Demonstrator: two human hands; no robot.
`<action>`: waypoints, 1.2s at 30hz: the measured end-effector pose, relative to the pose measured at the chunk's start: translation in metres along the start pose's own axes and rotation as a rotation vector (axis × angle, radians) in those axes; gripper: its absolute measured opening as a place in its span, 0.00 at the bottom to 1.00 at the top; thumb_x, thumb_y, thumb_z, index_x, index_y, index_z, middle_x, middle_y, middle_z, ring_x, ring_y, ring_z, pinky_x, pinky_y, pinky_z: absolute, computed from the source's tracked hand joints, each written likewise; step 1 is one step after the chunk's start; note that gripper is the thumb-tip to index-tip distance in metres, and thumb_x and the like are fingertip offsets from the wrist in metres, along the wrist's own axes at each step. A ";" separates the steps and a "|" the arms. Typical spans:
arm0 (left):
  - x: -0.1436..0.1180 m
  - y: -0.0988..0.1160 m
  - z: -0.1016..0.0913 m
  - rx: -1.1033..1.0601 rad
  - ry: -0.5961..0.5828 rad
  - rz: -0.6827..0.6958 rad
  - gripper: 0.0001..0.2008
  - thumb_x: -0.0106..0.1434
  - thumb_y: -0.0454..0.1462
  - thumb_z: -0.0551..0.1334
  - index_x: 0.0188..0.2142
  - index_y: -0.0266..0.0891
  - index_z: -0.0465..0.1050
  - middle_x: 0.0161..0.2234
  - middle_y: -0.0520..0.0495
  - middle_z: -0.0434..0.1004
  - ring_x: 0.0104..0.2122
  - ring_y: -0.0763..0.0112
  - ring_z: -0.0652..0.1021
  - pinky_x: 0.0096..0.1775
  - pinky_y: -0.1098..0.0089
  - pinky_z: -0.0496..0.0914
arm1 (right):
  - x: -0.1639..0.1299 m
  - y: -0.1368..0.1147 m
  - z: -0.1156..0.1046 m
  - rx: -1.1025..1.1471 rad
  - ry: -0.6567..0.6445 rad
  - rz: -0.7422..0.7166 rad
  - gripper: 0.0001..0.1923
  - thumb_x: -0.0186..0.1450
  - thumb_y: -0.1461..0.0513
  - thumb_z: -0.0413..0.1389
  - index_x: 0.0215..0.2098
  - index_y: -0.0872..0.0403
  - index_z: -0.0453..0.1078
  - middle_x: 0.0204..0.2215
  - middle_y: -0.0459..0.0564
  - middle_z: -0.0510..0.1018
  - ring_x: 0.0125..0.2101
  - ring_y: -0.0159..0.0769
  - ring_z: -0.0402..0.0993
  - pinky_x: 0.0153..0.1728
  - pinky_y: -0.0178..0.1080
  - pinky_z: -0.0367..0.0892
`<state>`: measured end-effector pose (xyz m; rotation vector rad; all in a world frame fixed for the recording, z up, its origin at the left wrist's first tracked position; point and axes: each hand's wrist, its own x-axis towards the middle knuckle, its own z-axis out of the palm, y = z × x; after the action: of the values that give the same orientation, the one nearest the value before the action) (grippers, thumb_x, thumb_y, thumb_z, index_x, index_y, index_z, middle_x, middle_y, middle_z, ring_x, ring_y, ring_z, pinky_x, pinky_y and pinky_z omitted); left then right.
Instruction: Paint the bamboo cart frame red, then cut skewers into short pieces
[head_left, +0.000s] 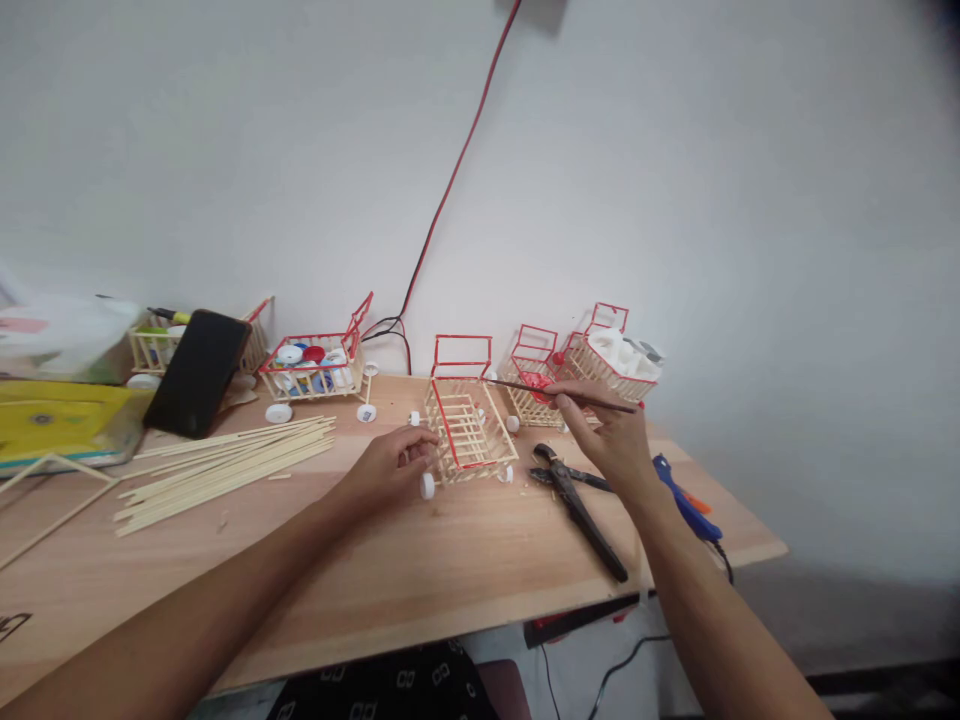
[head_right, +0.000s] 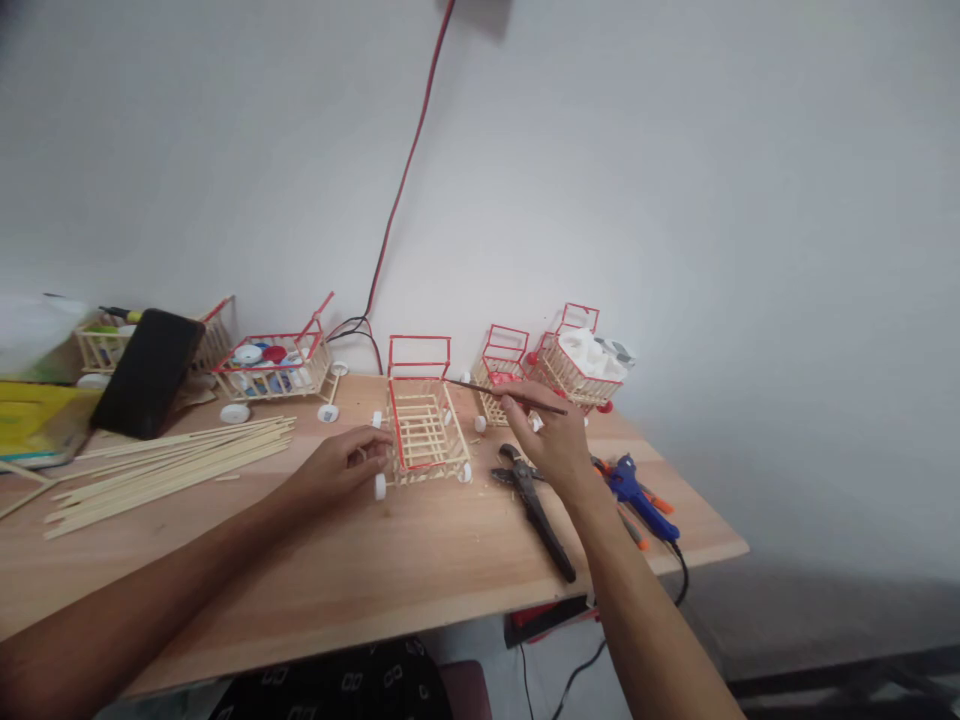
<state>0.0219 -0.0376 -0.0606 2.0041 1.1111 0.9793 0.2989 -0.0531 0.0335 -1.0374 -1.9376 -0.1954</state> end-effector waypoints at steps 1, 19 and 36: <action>0.000 -0.001 0.000 -0.002 0.001 0.002 0.15 0.60 0.39 0.57 0.44 0.36 0.73 0.33 0.48 0.73 0.28 0.72 0.68 0.31 0.72 0.62 | 0.000 0.000 0.000 0.002 -0.005 0.004 0.09 0.65 0.61 0.53 0.39 0.52 0.74 0.34 0.50 0.80 0.35 0.36 0.77 0.36 0.38 0.72; 0.000 0.000 0.000 0.021 0.002 0.006 0.15 0.60 0.40 0.58 0.44 0.36 0.73 0.34 0.48 0.74 0.29 0.71 0.70 0.32 0.72 0.63 | -0.014 -0.016 -0.022 -0.023 -0.073 0.007 0.07 0.64 0.63 0.54 0.37 0.52 0.75 0.32 0.49 0.80 0.33 0.35 0.76 0.34 0.37 0.71; 0.000 0.002 -0.001 0.027 0.006 -0.002 0.15 0.59 0.38 0.58 0.43 0.35 0.73 0.33 0.48 0.74 0.30 0.71 0.71 0.33 0.72 0.64 | -0.028 -0.033 -0.048 -0.053 -0.121 0.083 0.08 0.64 0.60 0.54 0.38 0.50 0.75 0.32 0.49 0.81 0.34 0.38 0.78 0.35 0.38 0.72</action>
<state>0.0222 -0.0387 -0.0585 2.0224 1.1349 0.9753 0.3129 -0.1147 0.0481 -1.1861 -2.0024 -0.1407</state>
